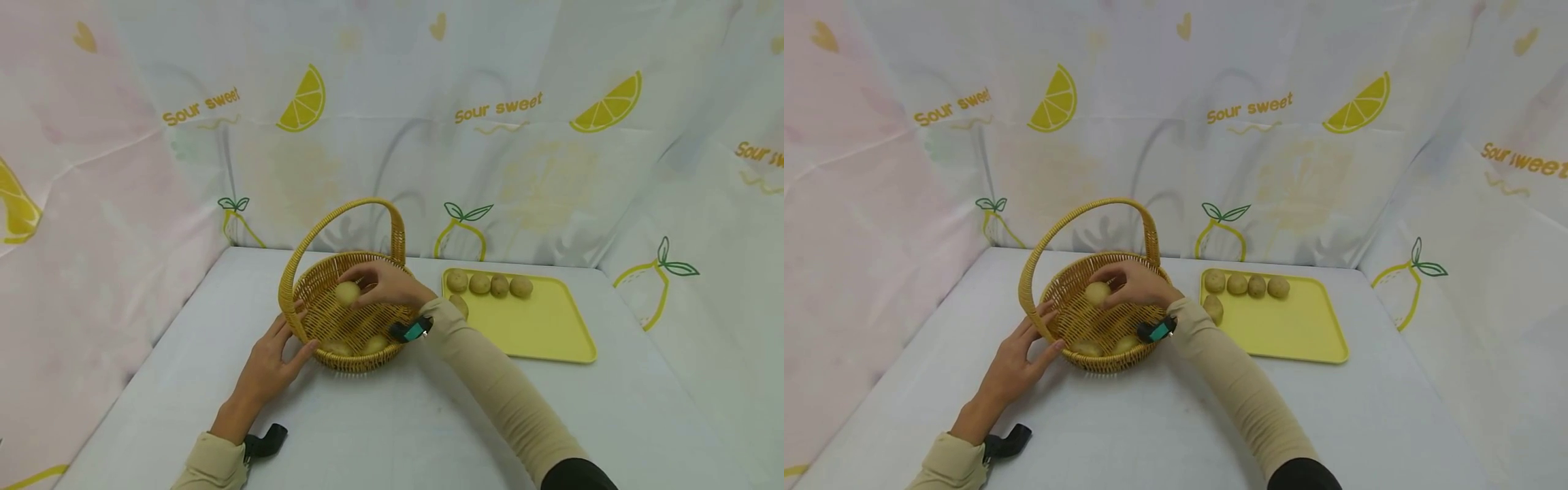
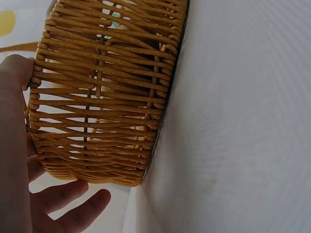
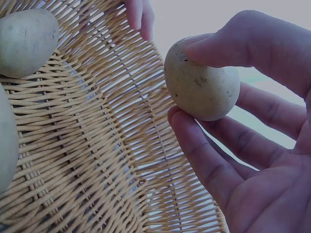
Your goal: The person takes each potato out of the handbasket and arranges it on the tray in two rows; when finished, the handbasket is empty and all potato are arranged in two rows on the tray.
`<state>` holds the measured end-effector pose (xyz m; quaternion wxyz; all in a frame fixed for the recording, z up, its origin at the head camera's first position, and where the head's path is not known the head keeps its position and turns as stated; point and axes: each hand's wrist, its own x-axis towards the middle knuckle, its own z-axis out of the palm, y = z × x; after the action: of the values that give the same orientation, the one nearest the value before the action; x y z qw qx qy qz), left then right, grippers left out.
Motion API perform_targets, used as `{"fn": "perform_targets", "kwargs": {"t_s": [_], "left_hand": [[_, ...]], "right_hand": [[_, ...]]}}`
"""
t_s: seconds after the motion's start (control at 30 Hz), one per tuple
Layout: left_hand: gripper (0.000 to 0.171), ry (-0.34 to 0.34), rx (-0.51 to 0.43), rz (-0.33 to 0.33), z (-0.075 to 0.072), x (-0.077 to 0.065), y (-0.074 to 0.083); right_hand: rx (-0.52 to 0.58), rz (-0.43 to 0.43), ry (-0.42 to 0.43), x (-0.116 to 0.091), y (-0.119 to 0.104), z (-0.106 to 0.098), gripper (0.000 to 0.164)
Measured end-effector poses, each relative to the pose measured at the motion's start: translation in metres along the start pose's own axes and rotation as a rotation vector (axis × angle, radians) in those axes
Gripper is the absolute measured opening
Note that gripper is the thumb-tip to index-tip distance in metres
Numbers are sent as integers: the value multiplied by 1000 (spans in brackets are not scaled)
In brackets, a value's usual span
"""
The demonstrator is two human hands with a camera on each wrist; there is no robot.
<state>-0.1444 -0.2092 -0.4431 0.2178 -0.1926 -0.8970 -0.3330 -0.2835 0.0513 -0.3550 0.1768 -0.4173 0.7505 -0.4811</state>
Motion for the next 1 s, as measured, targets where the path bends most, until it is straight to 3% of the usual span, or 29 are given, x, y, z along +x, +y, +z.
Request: {"fn": "perform_targets", "kwargs": {"t_s": [0.37,0.57,1.0], "left_hand": [[64,0,-9,8,-1,1,-1],[63,2,-12,7,-2,0,-1],[66,9,4,15,-2,1,0]], "right_hand": [[-21,-9,65,-18,1,-11,47],[-45,32,109,-28,2,-17,48],[-3,52,191,-51,2,-28,50]]}}
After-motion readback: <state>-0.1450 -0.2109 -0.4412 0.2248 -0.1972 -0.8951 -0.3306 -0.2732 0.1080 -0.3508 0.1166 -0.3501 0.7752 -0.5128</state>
